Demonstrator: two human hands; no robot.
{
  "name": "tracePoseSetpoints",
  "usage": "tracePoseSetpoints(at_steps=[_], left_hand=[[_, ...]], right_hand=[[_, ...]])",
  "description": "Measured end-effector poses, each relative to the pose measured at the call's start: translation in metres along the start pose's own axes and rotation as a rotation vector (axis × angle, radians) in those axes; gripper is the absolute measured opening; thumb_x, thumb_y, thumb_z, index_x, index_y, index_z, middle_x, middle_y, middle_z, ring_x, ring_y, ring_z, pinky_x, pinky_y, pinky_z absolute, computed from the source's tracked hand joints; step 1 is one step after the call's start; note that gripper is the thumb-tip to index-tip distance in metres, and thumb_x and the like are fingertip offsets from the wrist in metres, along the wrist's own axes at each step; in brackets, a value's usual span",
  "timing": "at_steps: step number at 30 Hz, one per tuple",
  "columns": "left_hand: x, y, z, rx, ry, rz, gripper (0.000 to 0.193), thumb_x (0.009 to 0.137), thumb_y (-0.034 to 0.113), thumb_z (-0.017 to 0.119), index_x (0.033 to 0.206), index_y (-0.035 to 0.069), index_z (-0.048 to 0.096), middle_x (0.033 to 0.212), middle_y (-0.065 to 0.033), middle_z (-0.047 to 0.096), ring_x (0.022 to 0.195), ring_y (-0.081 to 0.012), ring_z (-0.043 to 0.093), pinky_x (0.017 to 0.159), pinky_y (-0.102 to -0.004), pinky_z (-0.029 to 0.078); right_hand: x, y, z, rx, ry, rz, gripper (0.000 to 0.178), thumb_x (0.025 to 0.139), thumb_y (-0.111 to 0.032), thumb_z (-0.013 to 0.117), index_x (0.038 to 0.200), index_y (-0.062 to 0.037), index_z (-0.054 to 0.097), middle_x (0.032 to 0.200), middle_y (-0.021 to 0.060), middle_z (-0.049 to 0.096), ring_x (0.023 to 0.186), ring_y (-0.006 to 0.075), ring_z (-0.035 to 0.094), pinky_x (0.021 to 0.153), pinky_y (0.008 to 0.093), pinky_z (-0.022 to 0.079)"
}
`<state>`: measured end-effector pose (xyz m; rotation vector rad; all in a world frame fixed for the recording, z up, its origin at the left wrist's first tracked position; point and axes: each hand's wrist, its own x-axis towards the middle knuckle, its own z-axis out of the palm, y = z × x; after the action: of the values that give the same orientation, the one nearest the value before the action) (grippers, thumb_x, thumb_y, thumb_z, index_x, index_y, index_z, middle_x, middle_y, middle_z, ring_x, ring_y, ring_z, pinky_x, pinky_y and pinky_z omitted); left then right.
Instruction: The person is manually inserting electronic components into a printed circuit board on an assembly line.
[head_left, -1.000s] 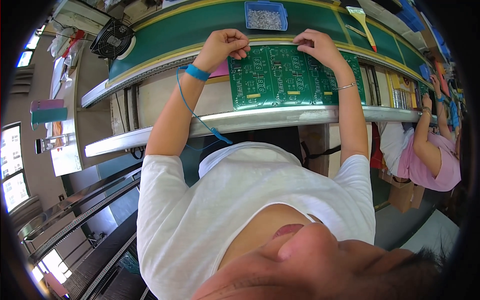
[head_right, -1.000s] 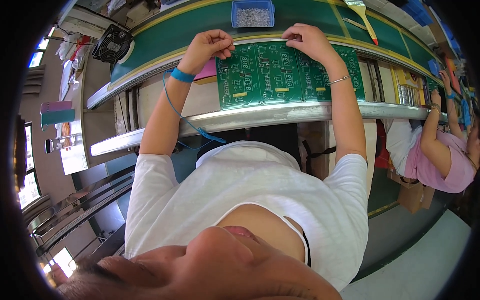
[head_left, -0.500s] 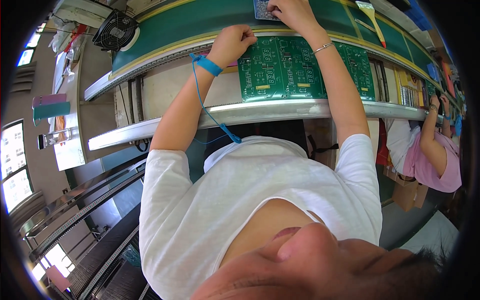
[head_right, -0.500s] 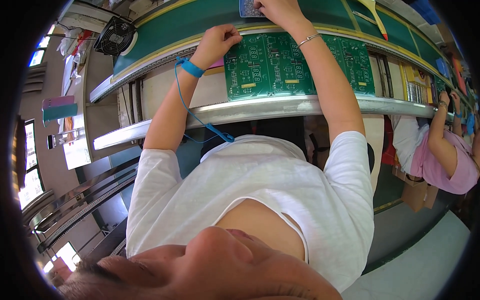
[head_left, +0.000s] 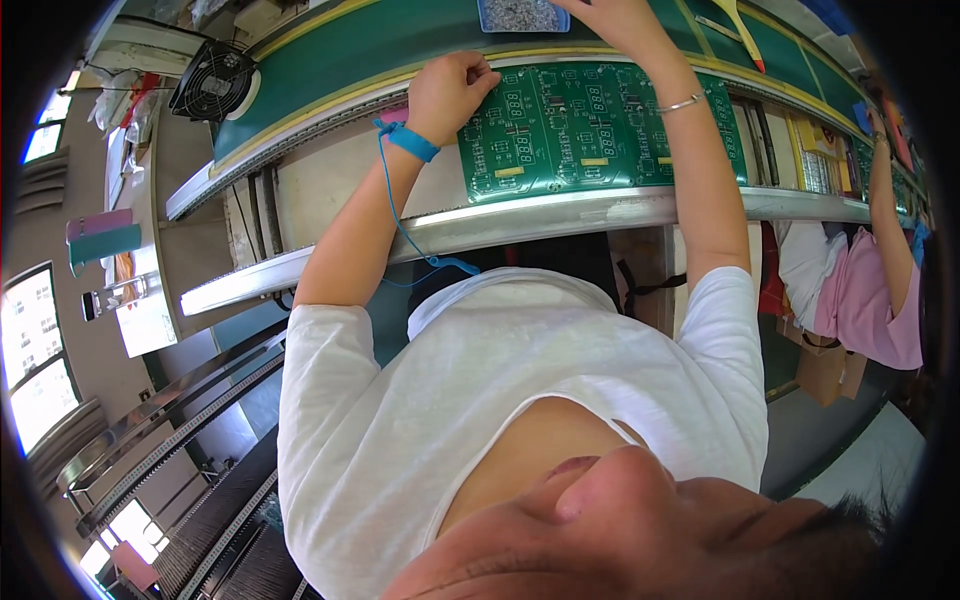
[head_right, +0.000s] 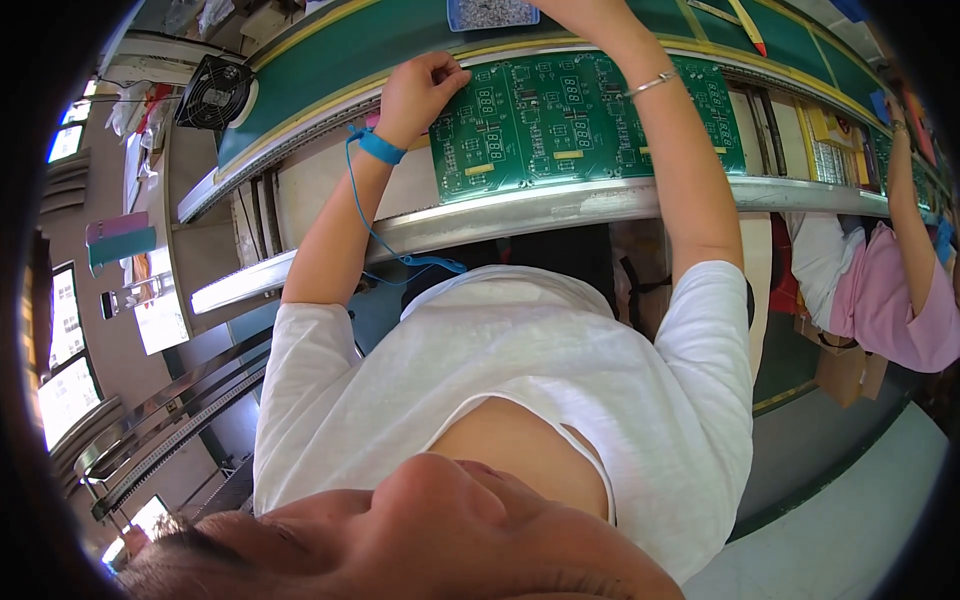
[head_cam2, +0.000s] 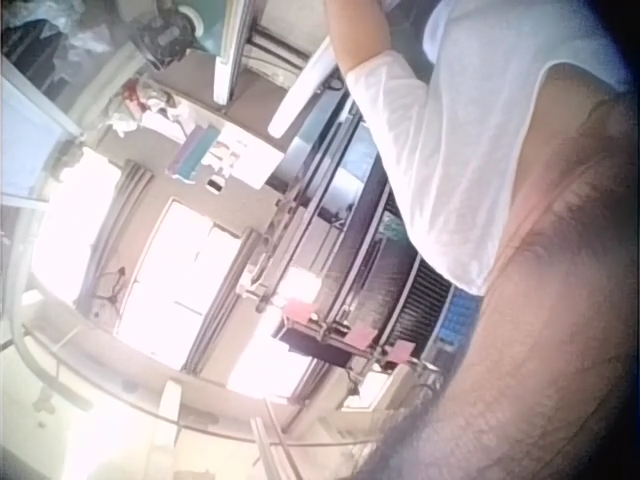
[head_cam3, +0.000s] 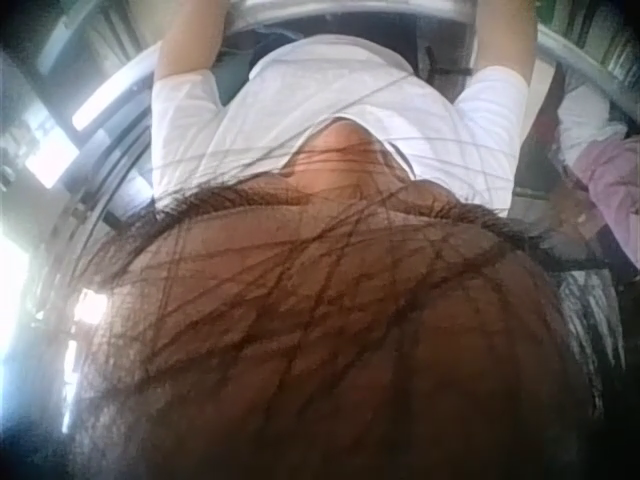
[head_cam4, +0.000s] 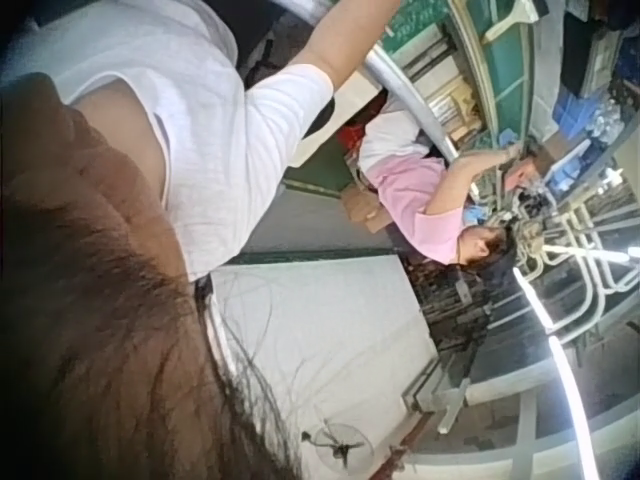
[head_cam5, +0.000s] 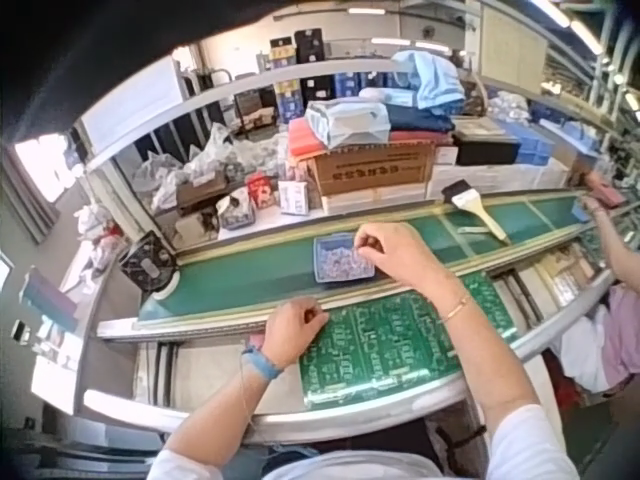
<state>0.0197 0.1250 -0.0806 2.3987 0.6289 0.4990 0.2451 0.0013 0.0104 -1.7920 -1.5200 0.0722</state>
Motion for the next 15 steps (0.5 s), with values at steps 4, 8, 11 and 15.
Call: tracePoseSetpoints(at_steps=[4,8,11,15], left_hand=[[0.003,0.014,0.006,-0.001,0.017,-0.002,0.020,0.087,0.030,0.075,0.083,0.010,0.072,0.072,-0.0067,0.069,0.067,-0.0280,0.067,0.060,-0.0408,0.050],[0.001,0.011,0.009,0.011,0.014,-0.008,0.022,0.089,0.029,0.076,0.088,0.008,0.073,0.070,-0.0044,0.068,0.062,-0.0181,0.063,0.058,-0.0342,0.047],[-0.001,0.008,0.011,-0.003,0.029,0.002,0.022,0.089,0.029,0.076,0.088,0.007,0.073,0.070,-0.0044,0.067,0.062,-0.0175,0.063,0.058,-0.0338,0.047],[-0.001,0.012,0.011,0.009,0.042,-0.035,0.020,0.086,0.029,0.076,0.084,0.010,0.073,0.074,-0.0056,0.070,0.067,-0.0260,0.067,0.060,-0.0397,0.050]], right_hand=[[-0.039,0.012,-0.024,-0.087,-0.002,0.056,0.014,0.090,-0.015,0.071,0.094,-0.0016,0.068,0.082,0.0143,0.071,0.076,0.0262,0.071,0.069,0.0353,0.054],[-0.056,0.031,-0.016,-0.103,0.058,0.046,0.014,0.090,-0.015,0.072,0.094,-0.0011,0.068,0.082,0.0142,0.071,0.075,0.0263,0.071,0.068,0.0352,0.054],[-0.051,0.027,-0.012,-0.072,0.052,0.079,0.013,0.090,-0.014,0.071,0.093,-0.0014,0.068,0.084,0.0147,0.071,0.077,0.0277,0.071,0.069,0.0358,0.054],[-0.052,0.025,-0.016,-0.096,0.036,0.056,0.012,0.090,-0.013,0.070,0.093,-0.0016,0.068,0.084,0.0148,0.070,0.078,0.0289,0.071,0.069,0.0363,0.054]])
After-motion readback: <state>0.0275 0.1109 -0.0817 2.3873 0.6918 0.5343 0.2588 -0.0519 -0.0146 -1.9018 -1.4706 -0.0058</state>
